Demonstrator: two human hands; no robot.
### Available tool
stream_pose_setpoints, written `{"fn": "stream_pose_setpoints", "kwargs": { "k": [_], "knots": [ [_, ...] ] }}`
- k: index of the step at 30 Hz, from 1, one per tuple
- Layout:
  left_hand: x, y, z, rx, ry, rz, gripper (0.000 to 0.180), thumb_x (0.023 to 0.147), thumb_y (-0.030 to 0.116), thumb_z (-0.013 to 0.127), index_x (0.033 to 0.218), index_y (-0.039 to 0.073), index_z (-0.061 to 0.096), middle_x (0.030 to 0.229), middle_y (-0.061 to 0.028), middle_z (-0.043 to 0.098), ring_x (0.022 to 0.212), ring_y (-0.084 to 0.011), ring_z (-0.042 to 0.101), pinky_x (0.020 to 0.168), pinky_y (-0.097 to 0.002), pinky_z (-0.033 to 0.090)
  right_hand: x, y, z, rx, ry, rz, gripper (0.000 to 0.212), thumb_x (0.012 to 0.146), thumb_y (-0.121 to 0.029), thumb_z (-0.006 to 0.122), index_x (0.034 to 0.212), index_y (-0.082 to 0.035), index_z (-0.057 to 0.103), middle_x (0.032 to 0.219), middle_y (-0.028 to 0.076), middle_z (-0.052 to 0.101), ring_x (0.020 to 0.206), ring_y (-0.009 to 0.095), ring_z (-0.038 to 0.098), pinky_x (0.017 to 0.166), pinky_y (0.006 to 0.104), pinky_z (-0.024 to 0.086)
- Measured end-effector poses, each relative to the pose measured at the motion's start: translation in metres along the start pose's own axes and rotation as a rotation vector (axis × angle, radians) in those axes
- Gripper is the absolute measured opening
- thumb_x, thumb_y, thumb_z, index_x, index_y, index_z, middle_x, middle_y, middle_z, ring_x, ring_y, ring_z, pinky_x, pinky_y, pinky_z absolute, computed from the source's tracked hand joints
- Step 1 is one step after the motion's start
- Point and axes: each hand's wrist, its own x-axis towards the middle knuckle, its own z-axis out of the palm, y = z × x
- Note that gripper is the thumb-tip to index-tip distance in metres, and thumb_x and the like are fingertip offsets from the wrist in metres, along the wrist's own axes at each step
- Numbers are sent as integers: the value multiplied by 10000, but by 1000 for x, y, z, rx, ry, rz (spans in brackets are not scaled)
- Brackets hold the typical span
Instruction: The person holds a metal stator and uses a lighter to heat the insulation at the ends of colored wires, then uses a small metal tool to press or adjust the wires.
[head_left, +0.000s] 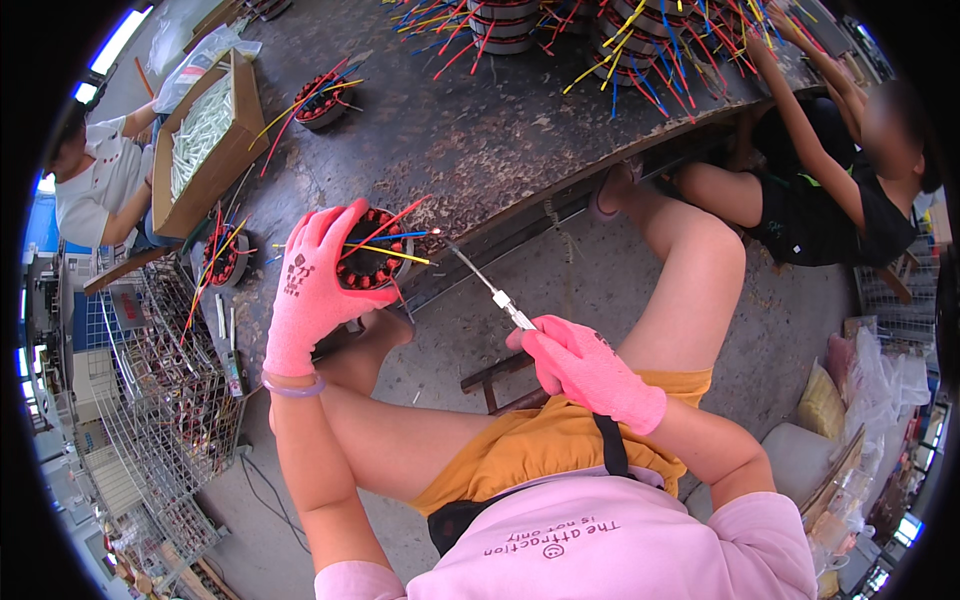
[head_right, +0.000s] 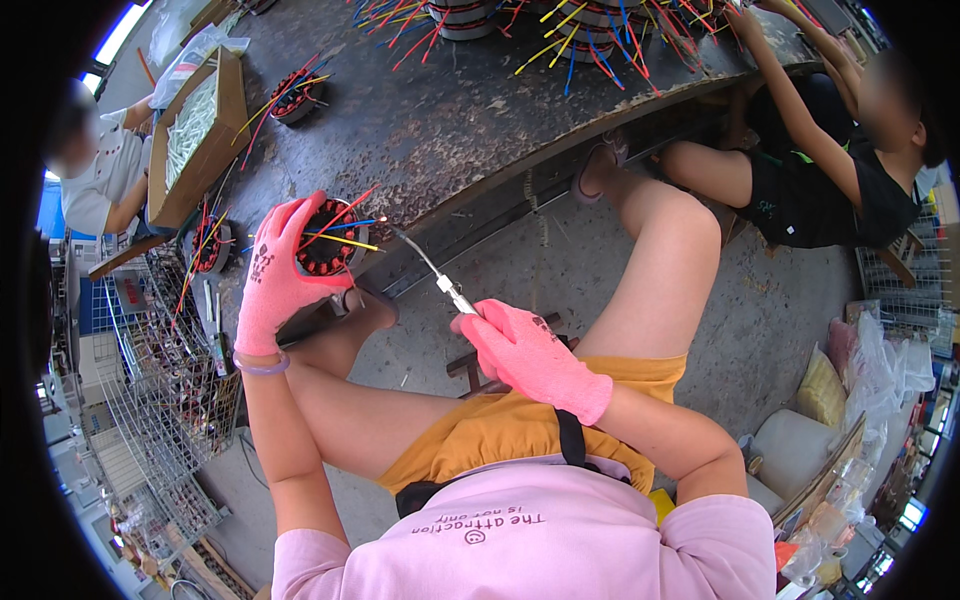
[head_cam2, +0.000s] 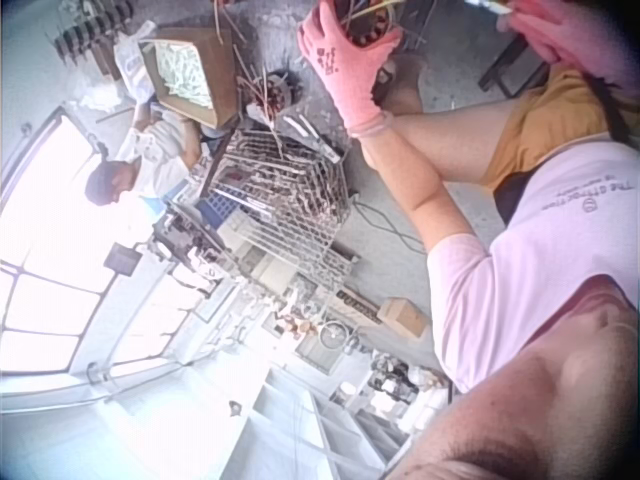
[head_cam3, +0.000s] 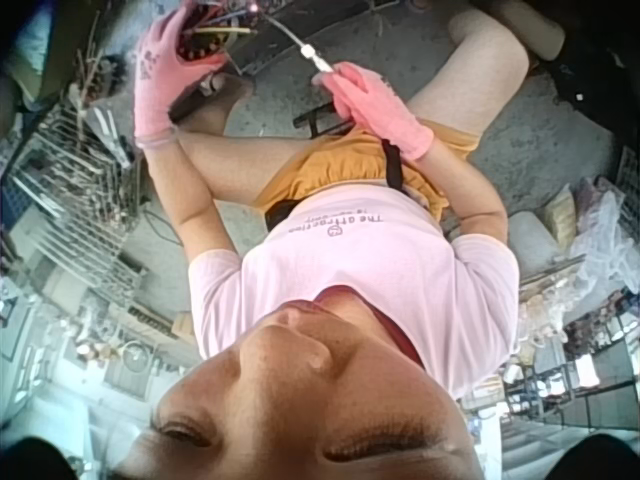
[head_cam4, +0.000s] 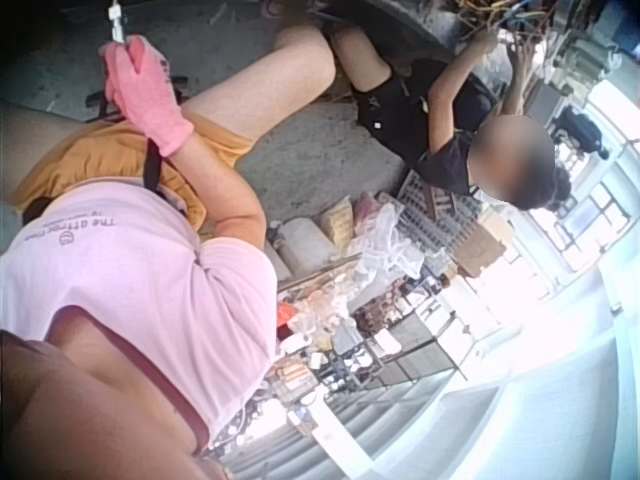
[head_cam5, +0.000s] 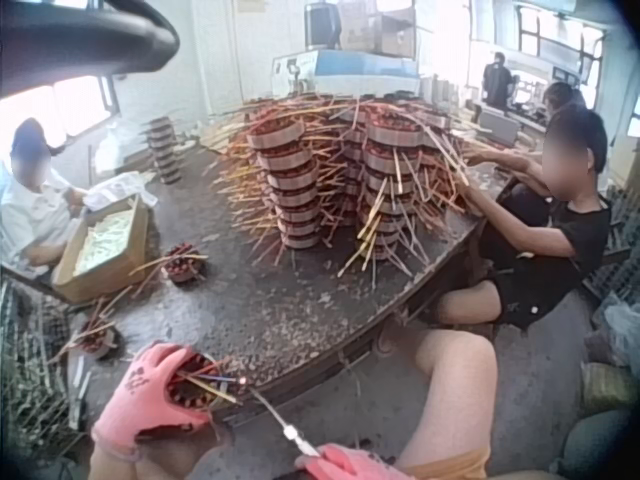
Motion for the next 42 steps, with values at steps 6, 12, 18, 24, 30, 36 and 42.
{"fn": "stream_pose_setpoints", "kwargs": {
  "k": [6, 12, 18, 24, 30, 36, 42],
  "knots": [
    [0, 1, 0, -20, 1, -5, 888, 541, 281, 861, 1345, 65, 552, 1258, -142, 576, 1201, -364, 519, 1069, -469, 383, -3, -8, -2, -22, -10, 18, 339, 1023, -299, 497, 1096, 14, 604, 680, 9, 508, 583, 74, 475, 547, 255, 403],
    [0, 1, -2, -10, -4, 7, 897, 534, 244, 860, 1352, 52, 545, 1270, -151, 575, 1203, -365, 519, 1068, -460, 392, -3, -7, -3, -21, -6, 13, 328, 1021, -290, 497, 1091, 13, 601, 682, 11, 512, 582, 75, 476, 547, 259, 407],
    [-1, -1, -3, 30, -5, 35, 910, 537, 196, 855, 1366, 18, 524, 1282, -163, 570, 1198, -357, 523, 1058, -439, 411, -4, -9, -1, -9, -19, 21, 320, 1017, -284, 500, 1085, 13, 599, 680, 4, 502, 570, 72, 466, 539, 255, 401],
    [1, 1, -4, -9, -25, 22, 913, 542, 197, 850, 1371, 9, 516, 1292, -163, 568, 1204, -356, 520, 1062, -434, 407, -3, -7, -1, -20, -19, 1, 318, 1015, -282, 504, 1084, 13, 598, 678, -1, 496, 565, 69, 460, 532, 255, 395],
    [0, -2, -2, 20, -7, 39, 915, 542, 199, 848, 1372, 8, 515, 1292, -163, 568, 1198, -353, 524, 1057, -431, 412, -2, -6, -1, -13, -16, -2, 322, 1013, -287, 507, 1087, 12, 599, 679, -2, 498, 564, 71, 463, 531, 254, 395],
    [0, -2, -2, 18, -12, 35, 915, 542, 193, 847, 1374, 10, 514, 1292, -161, 569, 1195, -353, 527, 1056, -430, 414, -3, -6, -1, -18, -2, 4, 326, 1014, -302, 504, 1104, -8, 611, 658, -7, 504, 527, 61, 429, 505, 247, 359],
    [0, -1, -3, 13, -6, 37, 909, 542, 179, 845, 1372, 11, 516, 1290, -162, 569, 1195, -354, 529, 1057, -427, 415, -3, -6, -1, -7, -6, 11, 319, 1013, -285, 503, 1085, 10, 603, 682, 7, 519, 568, 77, 484, 544, 259, 413]
  ]
}}
